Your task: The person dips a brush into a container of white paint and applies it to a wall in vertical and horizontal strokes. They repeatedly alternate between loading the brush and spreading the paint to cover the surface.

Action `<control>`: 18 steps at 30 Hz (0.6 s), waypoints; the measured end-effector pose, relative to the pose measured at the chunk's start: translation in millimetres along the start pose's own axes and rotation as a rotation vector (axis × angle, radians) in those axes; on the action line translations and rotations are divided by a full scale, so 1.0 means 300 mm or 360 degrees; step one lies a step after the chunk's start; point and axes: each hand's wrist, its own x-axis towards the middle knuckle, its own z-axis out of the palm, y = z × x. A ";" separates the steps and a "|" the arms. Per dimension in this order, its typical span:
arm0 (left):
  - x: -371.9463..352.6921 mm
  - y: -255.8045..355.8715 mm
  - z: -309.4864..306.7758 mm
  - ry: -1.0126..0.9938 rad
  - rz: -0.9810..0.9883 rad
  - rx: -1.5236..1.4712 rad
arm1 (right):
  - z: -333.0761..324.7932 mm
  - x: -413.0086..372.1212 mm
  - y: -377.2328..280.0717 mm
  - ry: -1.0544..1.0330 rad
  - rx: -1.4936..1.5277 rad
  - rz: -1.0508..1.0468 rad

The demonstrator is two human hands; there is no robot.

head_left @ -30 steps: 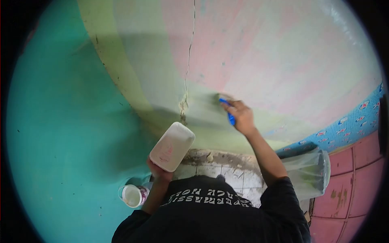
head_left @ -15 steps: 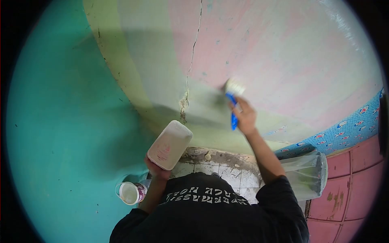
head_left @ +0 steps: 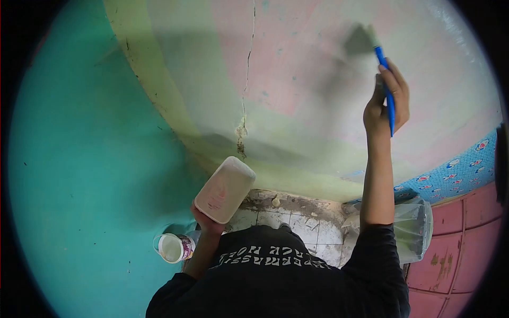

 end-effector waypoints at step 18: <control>-0.025 -0.285 0.227 -0.0067 -0.0101 -0.0037 | -0.314 -0.881 0.010 -0.1109 0.0753 0.1651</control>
